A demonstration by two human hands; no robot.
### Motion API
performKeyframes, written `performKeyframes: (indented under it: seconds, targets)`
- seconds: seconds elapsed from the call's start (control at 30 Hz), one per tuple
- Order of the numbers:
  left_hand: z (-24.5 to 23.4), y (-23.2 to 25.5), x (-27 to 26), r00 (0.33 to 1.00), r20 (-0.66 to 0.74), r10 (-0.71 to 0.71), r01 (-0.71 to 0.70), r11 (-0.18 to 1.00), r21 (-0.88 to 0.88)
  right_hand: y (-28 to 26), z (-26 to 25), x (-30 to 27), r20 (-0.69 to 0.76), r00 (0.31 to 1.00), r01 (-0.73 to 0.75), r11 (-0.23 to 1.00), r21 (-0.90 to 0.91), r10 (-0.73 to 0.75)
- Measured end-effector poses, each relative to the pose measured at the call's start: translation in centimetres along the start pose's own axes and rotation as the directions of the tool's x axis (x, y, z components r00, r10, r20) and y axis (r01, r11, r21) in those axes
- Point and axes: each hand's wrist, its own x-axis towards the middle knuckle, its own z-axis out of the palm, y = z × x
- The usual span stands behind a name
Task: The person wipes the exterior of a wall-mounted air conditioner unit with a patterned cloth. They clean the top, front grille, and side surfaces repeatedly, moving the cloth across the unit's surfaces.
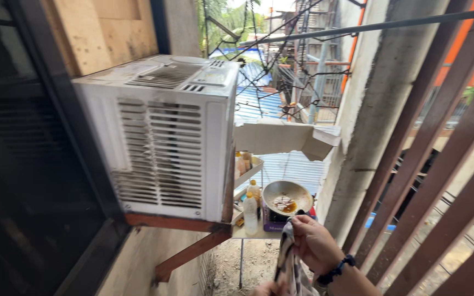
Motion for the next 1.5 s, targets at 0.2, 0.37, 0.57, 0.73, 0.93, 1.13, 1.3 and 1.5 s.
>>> performKeyframes:
  seconds: [0.2, 0.37, 0.57, 0.73, 0.93, 1.13, 1.3, 1.5]
  targets:
    - [-12.9, 9.0, -6.6, 0.782, -0.467, 0.414, -0.552, 0.807, -0.21, 0.1, 4.6, -2.6, 0.15, 0.986, 0.093, 0.981, -0.173, -0.067]
    - [-19.7, 19.7, -12.0, 0.531, -0.439, 0.725, -0.741, 0.648, 0.175, 4.6, 10.3, -5.3, 0.476, 0.879, 0.097, 0.967, -0.234, 0.027]
    - [-24.6, 21.3, -12.7, 0.316, -0.316, 0.895, -0.499, 0.44, 0.747, 4.8, 17.4, -4.9, 0.65, 0.758, 0.389, 0.835, -0.389, -0.051]
    - [-29.8, 20.4, -9.8, 0.295, -0.313, 0.903, -0.303, 0.399, 0.866, -1.4, 22.4, -4.5, 0.688, 0.687, 0.681, 0.539, -0.496, -0.235]
    - [-34.4, 20.7, -6.3, 0.301, -0.418, 0.857, -0.236, 0.491, 0.839, -11.1, 28.0, -3.7, 0.695, 0.08, 0.858, -0.306, -0.413, -0.715]
    - [-33.2, 22.4, -3.4, 0.153, -0.567, 0.809, -0.146, 0.586, 0.797, -14.6, 35.3, -2.6, 0.826, 0.207, 0.527, -0.652, -0.545, -0.524]
    - [-33.7, 21.7, -5.1, 0.187, -0.536, 0.823, -0.3, 0.568, 0.766, -11.9, 40.5, -2.4, 0.738, 0.498, 0.244, -0.743, -0.623, -0.455]
    - [-35.3, 21.1, -5.7, 0.349, -0.642, 0.682, -0.453, 0.723, 0.521, -11.5, 40.6, -1.0, 0.725, 0.488, 0.255, -0.715, -0.651, -0.486]
